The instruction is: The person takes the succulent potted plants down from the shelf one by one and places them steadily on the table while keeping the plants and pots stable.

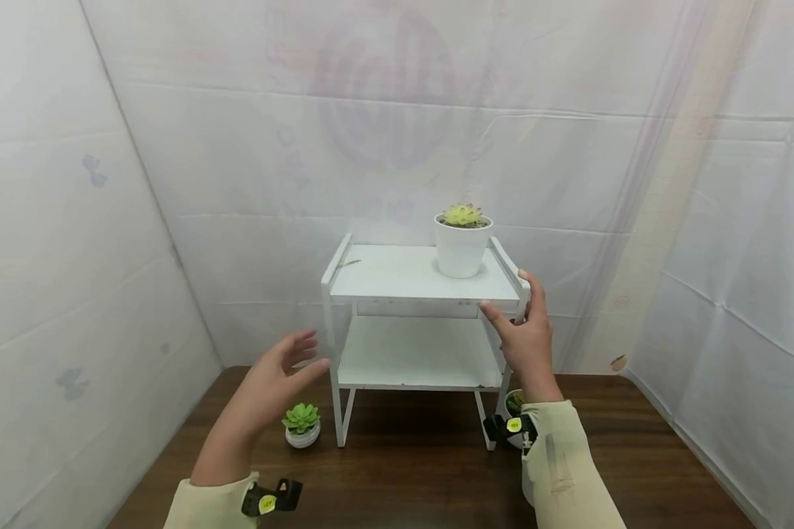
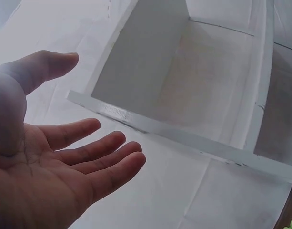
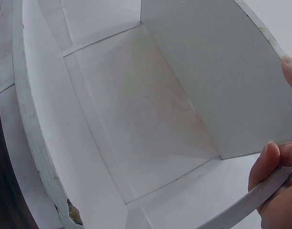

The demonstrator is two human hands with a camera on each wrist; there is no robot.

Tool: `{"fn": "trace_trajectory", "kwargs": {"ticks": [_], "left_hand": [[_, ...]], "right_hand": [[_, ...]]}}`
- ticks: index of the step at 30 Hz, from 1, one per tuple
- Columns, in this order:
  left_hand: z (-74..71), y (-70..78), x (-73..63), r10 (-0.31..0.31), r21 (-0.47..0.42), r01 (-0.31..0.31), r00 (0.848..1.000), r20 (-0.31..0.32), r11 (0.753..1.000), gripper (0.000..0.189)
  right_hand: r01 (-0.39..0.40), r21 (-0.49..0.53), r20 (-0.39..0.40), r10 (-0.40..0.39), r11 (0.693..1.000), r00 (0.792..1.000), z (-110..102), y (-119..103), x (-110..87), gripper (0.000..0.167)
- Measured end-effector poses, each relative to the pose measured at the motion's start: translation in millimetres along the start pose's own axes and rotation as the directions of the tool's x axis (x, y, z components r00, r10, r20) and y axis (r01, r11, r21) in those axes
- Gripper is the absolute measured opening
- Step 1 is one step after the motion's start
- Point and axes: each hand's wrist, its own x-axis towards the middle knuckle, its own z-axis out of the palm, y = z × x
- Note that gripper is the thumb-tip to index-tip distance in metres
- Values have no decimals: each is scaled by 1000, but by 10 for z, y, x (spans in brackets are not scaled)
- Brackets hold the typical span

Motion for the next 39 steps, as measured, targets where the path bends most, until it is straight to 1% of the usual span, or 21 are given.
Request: {"fn": "trace_trajectory", "kwargs": {"ticks": [5,9,13,20,24,32,39], "left_hand": [[4,76,12,16,-22,-16,1000,14,1000,80],[21,137,32,23,-51,-22,999,25,998,78],[40,225,67,43,-64,-41,999,28,997,76],[43,392,129,72,-39,-70,996,45,997,75],[42,466,160,89,-60,-86,994,56,994,69],[49,578,217,134,-53,-131,989,61,990,68],[78,688,301,145,-71,-141,987,62,987,69]], "right_hand": [[10,10,-2,-10,1000,1000,5,4,3,80],[11,12,-1,-11,1000,1000,7,12,6,80],[12,10,-4,-12,1000,1000,9,18,6,80],[8,8,0,-8,1000,1000,10,18,5,80],[5,6,1,-5,1000,1000,8,18,4,80],[6,10,0,-6,1000,1000,23,12,1,80],[11,11,-2,-11,1000,1000,31,10,5,79]]}}
